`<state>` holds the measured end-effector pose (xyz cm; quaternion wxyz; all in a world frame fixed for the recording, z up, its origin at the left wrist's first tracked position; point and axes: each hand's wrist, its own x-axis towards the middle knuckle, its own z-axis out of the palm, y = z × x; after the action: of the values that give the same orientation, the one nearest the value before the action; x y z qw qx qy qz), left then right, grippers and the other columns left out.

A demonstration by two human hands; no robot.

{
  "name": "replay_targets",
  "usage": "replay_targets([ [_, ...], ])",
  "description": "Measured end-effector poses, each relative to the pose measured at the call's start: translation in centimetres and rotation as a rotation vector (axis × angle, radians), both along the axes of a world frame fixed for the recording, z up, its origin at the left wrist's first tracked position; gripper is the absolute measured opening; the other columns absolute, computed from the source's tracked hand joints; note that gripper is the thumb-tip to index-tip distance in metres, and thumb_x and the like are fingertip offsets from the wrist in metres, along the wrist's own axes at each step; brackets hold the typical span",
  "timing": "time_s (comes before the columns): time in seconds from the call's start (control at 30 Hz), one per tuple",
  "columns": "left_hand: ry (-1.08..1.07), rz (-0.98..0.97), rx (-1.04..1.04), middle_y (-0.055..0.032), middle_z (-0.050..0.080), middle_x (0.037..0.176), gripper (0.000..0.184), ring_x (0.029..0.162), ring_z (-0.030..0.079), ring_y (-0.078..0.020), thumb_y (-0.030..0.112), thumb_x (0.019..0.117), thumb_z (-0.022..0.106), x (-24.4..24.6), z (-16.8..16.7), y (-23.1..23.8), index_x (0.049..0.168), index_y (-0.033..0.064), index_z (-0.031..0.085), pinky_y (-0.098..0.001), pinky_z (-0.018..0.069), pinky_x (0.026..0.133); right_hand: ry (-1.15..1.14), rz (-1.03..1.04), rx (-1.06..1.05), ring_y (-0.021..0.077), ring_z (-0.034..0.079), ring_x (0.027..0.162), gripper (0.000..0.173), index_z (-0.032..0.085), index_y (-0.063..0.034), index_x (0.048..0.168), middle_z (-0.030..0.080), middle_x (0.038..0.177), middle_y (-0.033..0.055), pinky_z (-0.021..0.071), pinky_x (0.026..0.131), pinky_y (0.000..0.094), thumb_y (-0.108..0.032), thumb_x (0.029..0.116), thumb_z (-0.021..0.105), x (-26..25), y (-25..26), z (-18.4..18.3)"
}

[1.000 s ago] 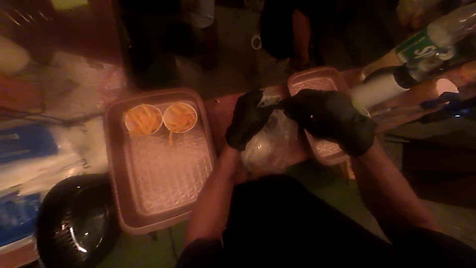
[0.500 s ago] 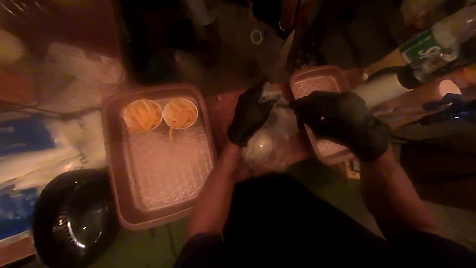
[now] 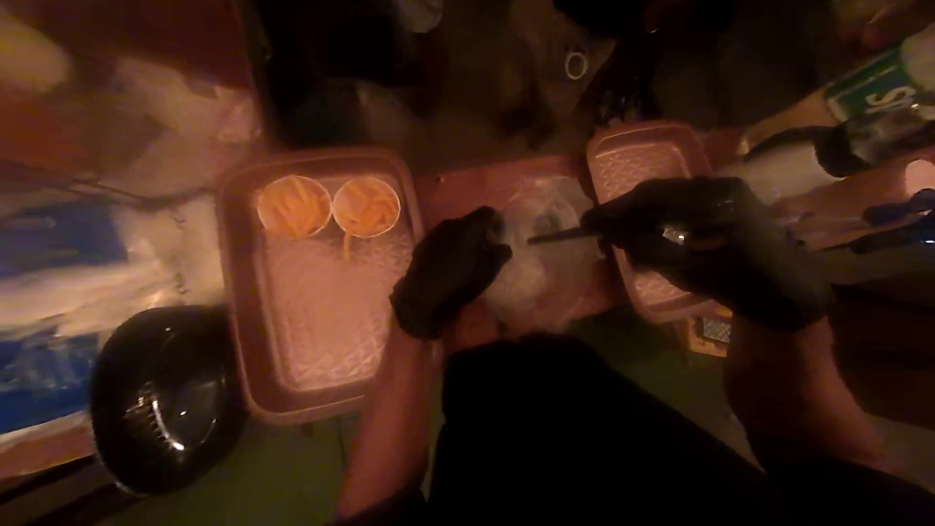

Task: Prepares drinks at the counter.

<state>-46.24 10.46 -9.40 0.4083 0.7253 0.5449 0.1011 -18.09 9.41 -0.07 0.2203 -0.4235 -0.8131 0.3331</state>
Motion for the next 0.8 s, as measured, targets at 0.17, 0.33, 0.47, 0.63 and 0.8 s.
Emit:
replay_targets([
  [0.17, -0.109, 0.322, 0.056, -0.0042, 0.068, 0.085, 0.018, 0.075, 0.065, -0.0164, 0.027, 0.1032, 0.061, 0.3, 1.7, -2.0, 0.108, 0.0116, 0.068, -0.0410, 0.0565, 0.070, 0.053, 0.079, 0.028, -0.0009, 0.067, 0.083, 0.019, 0.073, -0.0087, 0.115, 0.072, 0.100, -0.0047, 0.0592, 0.072, 0.0165, -0.015, 0.0982, 0.065, -1.1, 0.4, -0.5],
  [0.33, -0.445, 0.352, 0.090, -0.0033, 0.068, 0.091, 0.014, 0.070, 0.063, -0.0098, 0.013, 0.0992, 0.066, 0.3, 1.3, -2.8, 0.113, 0.0081, 0.065, -0.0270, 0.0555, 0.062, -0.096, 0.157, 0.079, 0.0004, 0.067, 0.087, 0.023, 0.074, -0.0164, 0.119, 0.071, 0.105, -0.0053, 0.0588, 0.075, 0.0217, -0.024, 0.1005, 0.063, -2.3, 0.8, -1.4],
  [0.47, -0.557, 0.342, 0.164, -0.0022, 0.070, 0.097, 0.018, 0.066, 0.062, -0.0099, 0.010, 0.0982, 0.066, 0.0, 0.2, -3.2, 0.116, 0.0118, 0.064, -0.0252, 0.0535, 0.055, -0.224, 0.184, 0.139, 0.0074, 0.067, 0.080, 0.026, 0.075, -0.0182, 0.118, 0.072, 0.104, -0.0022, 0.0563, 0.067, 0.0299, -0.029, 0.1010, 0.058, -2.9, 0.6, -1.8],
  [0.63, -0.635, 0.366, 0.160, -0.0016, 0.070, 0.097, 0.016, 0.066, 0.062, -0.0077, 0.007, 0.0984, 0.065, 0.7, 0.0, -3.2, 0.114, 0.0097, 0.064, -0.0220, 0.0527, 0.055, -0.249, 0.153, 0.116, 0.0054, 0.065, 0.076, 0.023, 0.074, -0.0208, 0.117, 0.071, 0.101, -0.0039, 0.0562, 0.065, 0.0281, -0.028, 0.0998, 0.061, -2.8, 0.8, -1.8],
  [0.8, -0.560, 0.393, 0.189, 0.0004, 0.071, 0.100, 0.016, 0.077, 0.065, -0.0042, 0.007, 0.0980, 0.065, 0.8, 0.3, -3.0, 0.113, 0.0102, 0.066, -0.0212, 0.0561, 0.068, -0.180, 0.070, 0.080, 0.0004, 0.067, 0.083, 0.021, 0.076, -0.0152, 0.111, 0.073, 0.099, -0.0050, 0.0579, 0.073, 0.0212, -0.022, 0.0951, 0.065, -1.3, 0.0, -0.1],
])
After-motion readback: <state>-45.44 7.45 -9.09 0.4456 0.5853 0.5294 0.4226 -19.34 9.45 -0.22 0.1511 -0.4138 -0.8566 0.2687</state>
